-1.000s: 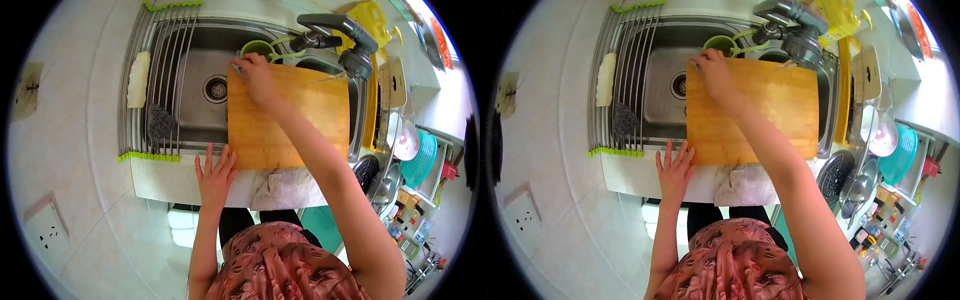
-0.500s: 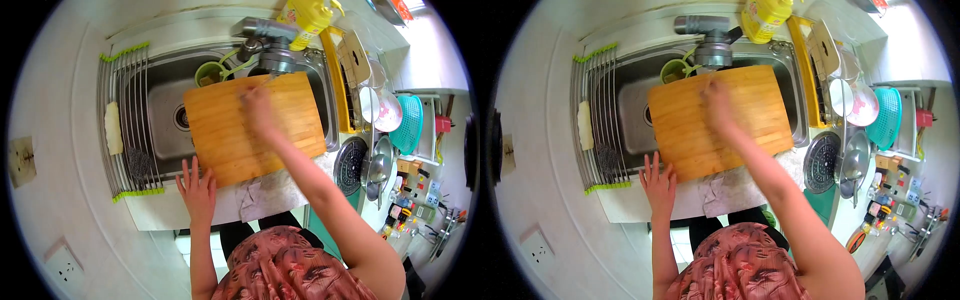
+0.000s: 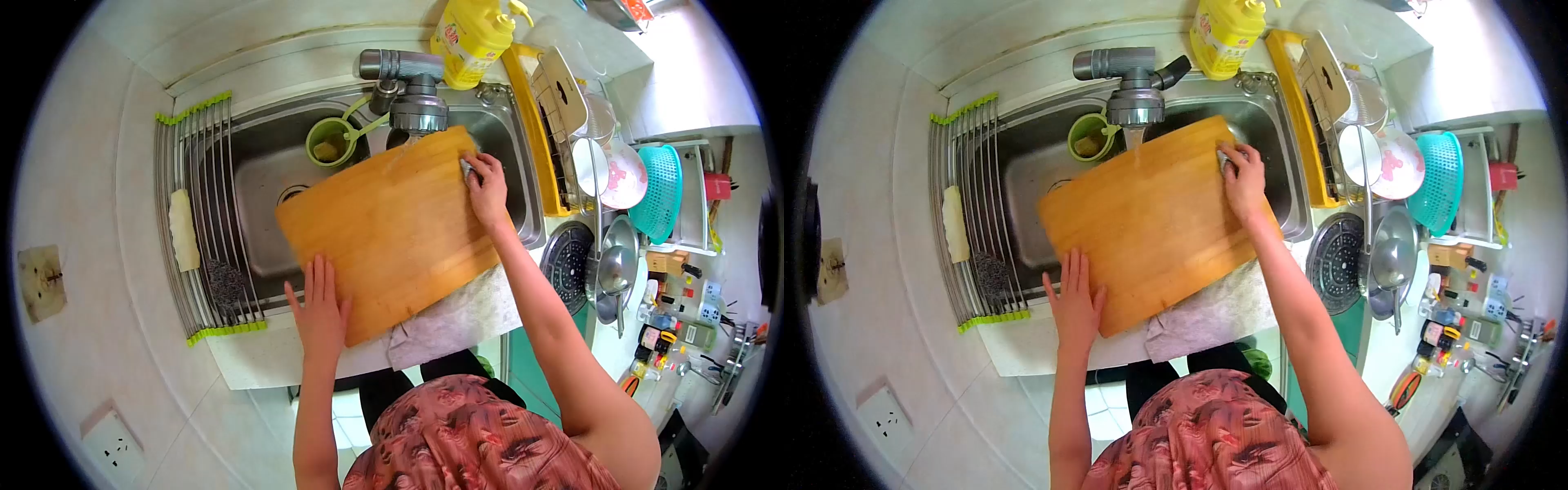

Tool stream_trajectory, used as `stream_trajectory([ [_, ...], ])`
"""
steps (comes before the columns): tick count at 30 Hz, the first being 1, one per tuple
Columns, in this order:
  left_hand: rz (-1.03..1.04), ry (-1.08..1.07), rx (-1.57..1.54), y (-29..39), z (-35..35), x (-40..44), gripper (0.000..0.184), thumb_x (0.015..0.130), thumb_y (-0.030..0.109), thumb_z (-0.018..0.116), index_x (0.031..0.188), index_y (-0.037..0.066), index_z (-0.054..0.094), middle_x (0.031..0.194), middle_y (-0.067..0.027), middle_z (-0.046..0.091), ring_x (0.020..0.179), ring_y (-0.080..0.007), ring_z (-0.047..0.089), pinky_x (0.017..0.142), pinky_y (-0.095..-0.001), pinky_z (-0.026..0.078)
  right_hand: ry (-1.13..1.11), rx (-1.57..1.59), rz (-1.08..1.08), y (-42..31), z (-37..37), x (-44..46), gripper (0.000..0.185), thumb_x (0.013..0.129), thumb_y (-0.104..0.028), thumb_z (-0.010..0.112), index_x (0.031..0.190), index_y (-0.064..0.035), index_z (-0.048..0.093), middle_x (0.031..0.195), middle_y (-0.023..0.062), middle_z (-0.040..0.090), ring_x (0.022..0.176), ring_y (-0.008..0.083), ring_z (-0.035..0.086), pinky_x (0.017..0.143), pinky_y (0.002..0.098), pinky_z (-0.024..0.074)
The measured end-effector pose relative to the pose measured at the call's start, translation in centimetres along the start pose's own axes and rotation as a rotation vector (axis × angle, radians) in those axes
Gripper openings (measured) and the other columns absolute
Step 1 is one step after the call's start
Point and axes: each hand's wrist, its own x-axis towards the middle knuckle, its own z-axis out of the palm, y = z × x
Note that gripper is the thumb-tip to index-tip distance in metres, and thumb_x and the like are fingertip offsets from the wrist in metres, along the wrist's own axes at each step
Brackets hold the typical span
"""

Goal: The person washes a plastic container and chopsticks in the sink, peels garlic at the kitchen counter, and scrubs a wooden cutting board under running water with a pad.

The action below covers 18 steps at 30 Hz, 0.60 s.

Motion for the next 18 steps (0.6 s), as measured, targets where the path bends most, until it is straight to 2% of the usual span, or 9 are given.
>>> stream_trajectory([
  [5,-0.089,0.023,-0.152,-0.8,-0.1,-1.9,0.072,0.086,0.024,0.072,0.149,0.007,0.042,0.163,-0.0099,0.026,0.149,-0.0379,0.024,0.120,-0.0521,0.024,0.005,0.069,-0.120,-5.6,3.4,0.4,0.037,0.086,-0.002,0.062,0.120,-0.0166,0.070,0.123,0.0101,0.061,0.110,0.0336,0.057,0.095,0.0419,0.0474],
  [6,-0.070,0.031,-0.165,-0.7,-0.7,-0.3,0.073,0.085,0.023,0.073,0.149,0.007,0.042,0.163,-0.0102,0.026,0.148,-0.0398,0.024,0.119,-0.0516,0.026,0.059,-0.035,-0.177,-6.8,4.1,0.3,0.035,0.087,0.001,0.060,0.119,-0.0105,0.069,0.123,0.0114,0.062,0.111,0.0340,0.057,0.096,0.0434,0.0460],
  [7,-0.046,0.038,-0.182,-0.6,-1.1,0.6,0.073,0.084,0.022,0.075,0.149,0.007,0.043,0.163,-0.0104,0.026,0.148,-0.0417,0.023,0.118,-0.0512,0.028,0.116,-0.078,-0.177,-7.5,5.4,0.2,0.036,0.084,0.002,0.060,0.117,-0.0082,0.067,0.121,0.0126,0.062,0.112,0.0345,0.056,0.096,0.0453,0.0446],
  [9,-0.019,0.054,-0.110,-0.6,-0.4,1.0,0.074,0.084,0.022,0.075,0.149,0.008,0.043,0.163,-0.0110,0.025,0.149,-0.0413,0.022,0.119,-0.0508,0.028,0.137,0.061,-0.111,-9.7,8.7,-0.8,0.037,0.081,0.000,0.062,0.117,-0.0071,0.066,0.121,0.0137,0.062,0.114,0.0351,0.055,0.098,0.0466,0.0434],
  [11,-0.007,0.053,-0.072,-0.4,-0.3,1.1,0.074,0.084,0.021,0.075,0.149,0.009,0.042,0.163,-0.0113,0.025,0.149,-0.0409,0.021,0.119,-0.0503,0.028,-0.035,0.042,-0.138,-14.9,9.6,-3.7,0.038,0.084,-0.005,0.061,0.121,-0.0048,0.063,0.124,0.0144,0.058,0.119,0.0352,0.052,0.101,0.0460,0.0407],
  [13,-0.006,0.042,-0.068,-0.4,-0.6,1.1,0.073,0.085,0.019,0.074,0.150,0.009,0.041,0.164,-0.0111,0.024,0.150,-0.0404,0.020,0.119,-0.0497,0.027,-0.315,0.115,-0.297,-18.1,10.1,-6.7,0.038,0.086,-0.009,0.060,0.124,-0.0062,0.061,0.126,0.0150,0.057,0.120,0.0363,0.050,0.101,0.0476,0.0402],
  [16,-0.016,-0.013,-0.074,-1.2,-0.9,0.1,0.074,0.085,0.017,0.073,0.151,0.009,0.040,0.164,-0.0105,0.024,0.150,-0.0399,0.019,0.120,-0.0489,0.026,-0.217,0.005,-0.502,-14.8,9.3,-4.3,0.034,0.087,-0.011,0.059,0.121,-0.0085,0.064,0.123,0.0143,0.058,0.120,0.0354,0.050,0.101,0.0490,0.0400],
  [18,-0.016,-0.020,-0.087,-1.3,-0.9,-0.1,0.074,0.085,0.017,0.074,0.150,0.008,0.041,0.164,-0.0102,0.025,0.150,-0.0395,0.019,0.120,-0.0488,0.025,-0.187,-0.064,-0.290,-11.5,7.5,0.7,0.033,0.086,-0.010,0.061,0.118,-0.0112,0.068,0.121,0.0116,0.059,0.118,0.0337,0.050,0.099,0.0474,0.0408],
])
